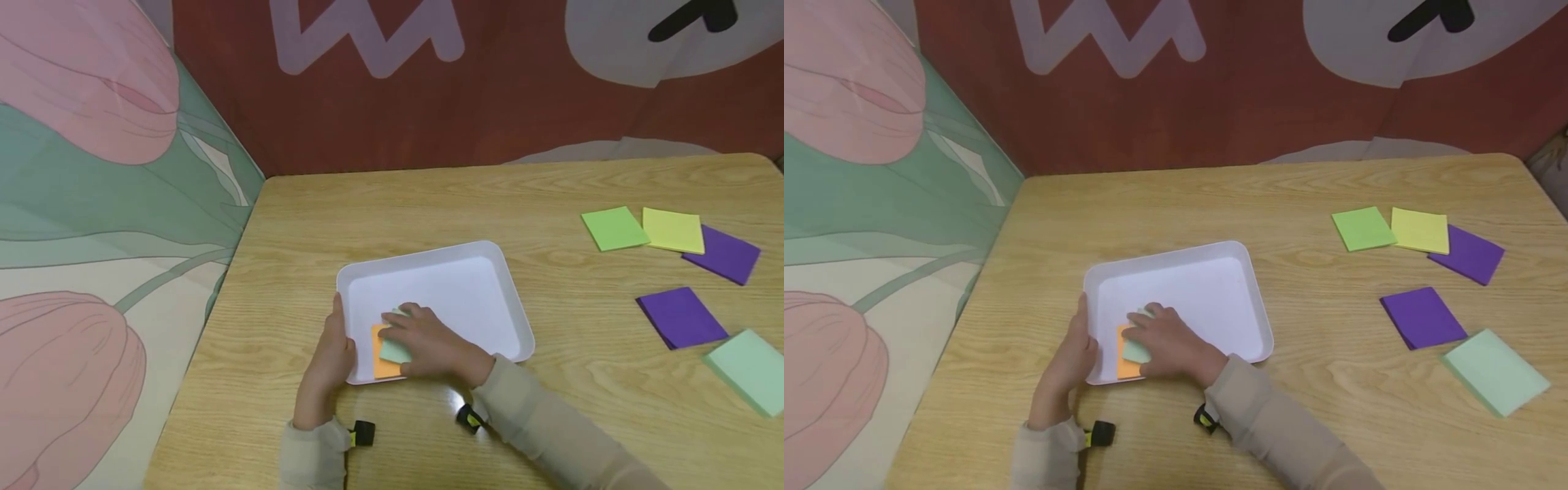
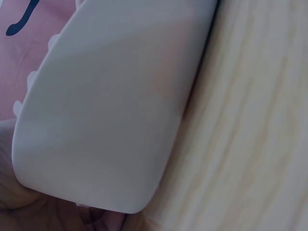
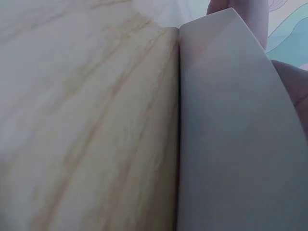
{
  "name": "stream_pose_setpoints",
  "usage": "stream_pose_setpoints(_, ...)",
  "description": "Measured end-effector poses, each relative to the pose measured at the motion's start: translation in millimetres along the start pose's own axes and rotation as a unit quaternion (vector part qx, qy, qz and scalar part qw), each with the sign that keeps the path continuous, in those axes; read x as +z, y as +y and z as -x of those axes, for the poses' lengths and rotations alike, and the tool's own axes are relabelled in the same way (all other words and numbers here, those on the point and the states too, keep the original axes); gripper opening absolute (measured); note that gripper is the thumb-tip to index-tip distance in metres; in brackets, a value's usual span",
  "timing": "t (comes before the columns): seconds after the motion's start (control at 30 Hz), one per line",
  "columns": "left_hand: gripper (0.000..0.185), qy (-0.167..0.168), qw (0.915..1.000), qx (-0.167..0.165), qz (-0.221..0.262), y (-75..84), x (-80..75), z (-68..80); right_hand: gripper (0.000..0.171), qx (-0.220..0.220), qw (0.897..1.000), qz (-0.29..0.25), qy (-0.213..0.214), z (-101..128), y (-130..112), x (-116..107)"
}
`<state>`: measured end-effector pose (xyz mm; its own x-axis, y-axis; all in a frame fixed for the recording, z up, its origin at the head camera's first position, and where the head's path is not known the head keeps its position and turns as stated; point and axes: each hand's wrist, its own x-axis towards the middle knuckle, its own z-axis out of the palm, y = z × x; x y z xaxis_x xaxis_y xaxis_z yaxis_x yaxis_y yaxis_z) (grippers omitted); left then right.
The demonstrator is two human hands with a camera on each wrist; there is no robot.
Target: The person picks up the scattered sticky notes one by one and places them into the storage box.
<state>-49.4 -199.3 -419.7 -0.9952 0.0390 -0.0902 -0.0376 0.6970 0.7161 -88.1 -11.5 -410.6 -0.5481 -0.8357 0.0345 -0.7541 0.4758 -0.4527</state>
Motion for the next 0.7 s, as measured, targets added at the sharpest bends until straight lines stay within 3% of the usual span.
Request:
stream_pose_setpoints(0.3,0.066,-0.005,0.9999,-0.013,0.001,-0.6,1.5,-1.3,0.049,0.029,0.999,0.006,-0.03,-0.4,-3.4,6.3)
stream_pose_setpoints(0.7,0.066,-0.009,0.9997,-0.021,-0.01,-0.2,0.9,1.0,0.051,0.048,0.997,-0.059,-0.006,6.9,-2.3,2.5)
